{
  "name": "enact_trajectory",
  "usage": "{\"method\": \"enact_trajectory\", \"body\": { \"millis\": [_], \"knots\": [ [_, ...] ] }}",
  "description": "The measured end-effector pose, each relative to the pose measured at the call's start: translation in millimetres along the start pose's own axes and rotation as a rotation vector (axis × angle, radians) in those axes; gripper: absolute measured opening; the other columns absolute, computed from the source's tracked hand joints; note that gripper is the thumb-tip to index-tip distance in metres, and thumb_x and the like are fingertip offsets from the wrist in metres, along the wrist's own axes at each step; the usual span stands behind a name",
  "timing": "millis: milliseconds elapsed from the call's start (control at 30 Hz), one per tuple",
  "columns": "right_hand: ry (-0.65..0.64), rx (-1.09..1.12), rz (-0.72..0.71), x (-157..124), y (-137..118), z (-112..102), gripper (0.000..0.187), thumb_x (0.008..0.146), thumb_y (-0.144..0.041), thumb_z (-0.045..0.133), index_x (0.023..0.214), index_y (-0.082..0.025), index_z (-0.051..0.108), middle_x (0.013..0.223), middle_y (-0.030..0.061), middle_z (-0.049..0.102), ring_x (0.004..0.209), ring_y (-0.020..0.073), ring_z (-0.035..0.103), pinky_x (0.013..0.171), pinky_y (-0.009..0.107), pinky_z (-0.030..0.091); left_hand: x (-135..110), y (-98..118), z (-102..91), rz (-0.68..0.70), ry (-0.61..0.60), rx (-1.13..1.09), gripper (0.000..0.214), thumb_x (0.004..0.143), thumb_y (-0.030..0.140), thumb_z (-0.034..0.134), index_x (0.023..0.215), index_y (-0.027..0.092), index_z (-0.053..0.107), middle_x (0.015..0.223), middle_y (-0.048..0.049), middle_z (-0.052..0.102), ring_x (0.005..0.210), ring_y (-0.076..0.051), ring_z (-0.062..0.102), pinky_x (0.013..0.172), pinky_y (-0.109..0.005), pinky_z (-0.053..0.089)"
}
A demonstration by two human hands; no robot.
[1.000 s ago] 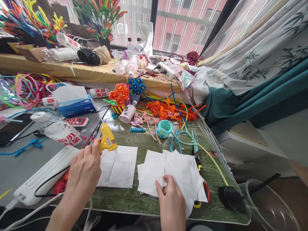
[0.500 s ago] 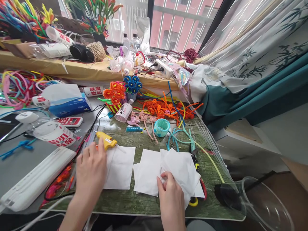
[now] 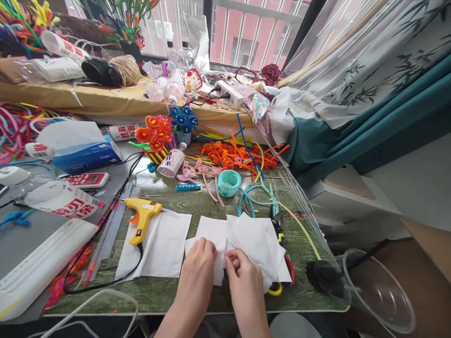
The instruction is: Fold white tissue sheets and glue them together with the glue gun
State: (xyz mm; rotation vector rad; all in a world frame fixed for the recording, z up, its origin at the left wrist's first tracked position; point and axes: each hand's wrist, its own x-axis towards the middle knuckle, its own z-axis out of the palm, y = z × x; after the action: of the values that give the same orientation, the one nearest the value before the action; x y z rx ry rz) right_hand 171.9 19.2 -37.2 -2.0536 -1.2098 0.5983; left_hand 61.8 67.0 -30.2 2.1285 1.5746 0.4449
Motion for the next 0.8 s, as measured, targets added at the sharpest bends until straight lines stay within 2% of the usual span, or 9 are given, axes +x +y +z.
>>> {"method": "enact_trajectory", "body": {
  "millis": [100, 200, 333, 467, 600, 700, 800],
  "knots": [
    [-0.041, 0.132, 0.064, 1.5, -0.7, -1.2, 0.029, 0.092, -0.042, 0.051, 0.084, -0.022, 0.07, 0.062, 0.0025, 0.069, 0.043, 0.0194, 0.059, 0.045, 0.028, 0.041, -0.6, -4.2, -6.8, -0.026, 0.012, -0.124, 0.021, 0.092, 0.023, 0.041, 0.074, 0.023, 0.051, 0.079, -0.0038, 0.059, 0.073, -0.021, 0.059, 0.065, -0.033, 0.046],
    [-0.124, 0.324, 0.127, 2.9, -4.3, -4.5, 0.045, 0.092, -0.057, 0.049, 0.092, -0.018, 0.073, 0.064, 0.0039, 0.07, 0.034, 0.0151, 0.051, 0.036, 0.027, 0.037, -2.2, -5.7, -16.5, -0.043, 0.023, -0.254, 0.021, 0.093, 0.03, 0.04, 0.075, 0.024, 0.05, 0.079, -0.0029, 0.06, 0.072, -0.02, 0.058, 0.065, -0.032, 0.047],
    [-0.244, 0.526, 0.152, 5.0, -12.4, -8.5, 0.055, 0.089, -0.065, 0.053, 0.097, -0.015, 0.074, 0.069, 0.006, 0.071, 0.043, 0.0159, 0.059, 0.039, 0.024, 0.043, -4.0, -4.8, -27.9, -0.042, 0.01, -0.423, 0.025, 0.092, 0.038, 0.043, 0.072, 0.024, 0.05, 0.074, -0.0014, 0.059, 0.067, -0.017, 0.055, 0.063, -0.029, 0.047],
    [-0.269, 0.597, 0.104, 6.0, -22.7, -5.6, 0.046, 0.085, -0.059, 0.062, 0.096, -0.016, 0.074, 0.077, 0.0064, 0.072, 0.064, 0.0188, 0.066, 0.053, 0.023, 0.051, -7.0, -4.5, -34.7, -0.035, -0.023, -0.572, 0.031, 0.092, 0.047, 0.042, 0.077, 0.023, 0.054, 0.071, -0.0011, 0.061, 0.067, -0.016, 0.058, 0.063, -0.027, 0.049],
    [-0.16, 0.491, 0.004, 1.0, -35.1, -0.6, 0.034, 0.081, -0.051, 0.072, 0.091, -0.019, 0.073, 0.069, 0.0004, 0.066, 0.054, 0.0134, 0.056, 0.051, 0.021, 0.046, -12.1, -5.7, -41.2, -0.076, -0.057, -0.78, 0.033, 0.092, 0.053, 0.046, 0.087, 0.022, 0.058, 0.081, -0.0027, 0.066, 0.074, -0.017, 0.063, 0.069, -0.026, 0.053],
    [-0.178, 0.461, -0.074, -3.7, -39.9, 0.5, 0.024, 0.085, -0.044, 0.069, 0.089, -0.021, 0.073, 0.07, -0.001, 0.063, 0.054, 0.0122, 0.052, 0.049, 0.021, 0.044, -15.8, -7.5, -48.7, -0.158, -0.059, -0.938, 0.03, 0.087, 0.052, 0.058, 0.081, 0.022, 0.059, 0.077, -0.001, 0.066, 0.074, -0.016, 0.064, 0.07, -0.024, 0.053],
    [-0.194, 0.513, -0.102, -2.8, -34.8, 2.2, 0.023, 0.089, -0.042, 0.063, 0.099, -0.023, 0.072, 0.091, 0.0037, 0.069, 0.075, 0.016, 0.063, 0.065, 0.023, 0.051, -20.9, -8.6, -63.5, -0.256, -0.029, -1.005, 0.03, 0.085, 0.052, 0.062, 0.084, 0.023, 0.062, 0.078, -0.0008, 0.067, 0.075, -0.016, 0.063, 0.066, -0.022, 0.052]
  ]
}}
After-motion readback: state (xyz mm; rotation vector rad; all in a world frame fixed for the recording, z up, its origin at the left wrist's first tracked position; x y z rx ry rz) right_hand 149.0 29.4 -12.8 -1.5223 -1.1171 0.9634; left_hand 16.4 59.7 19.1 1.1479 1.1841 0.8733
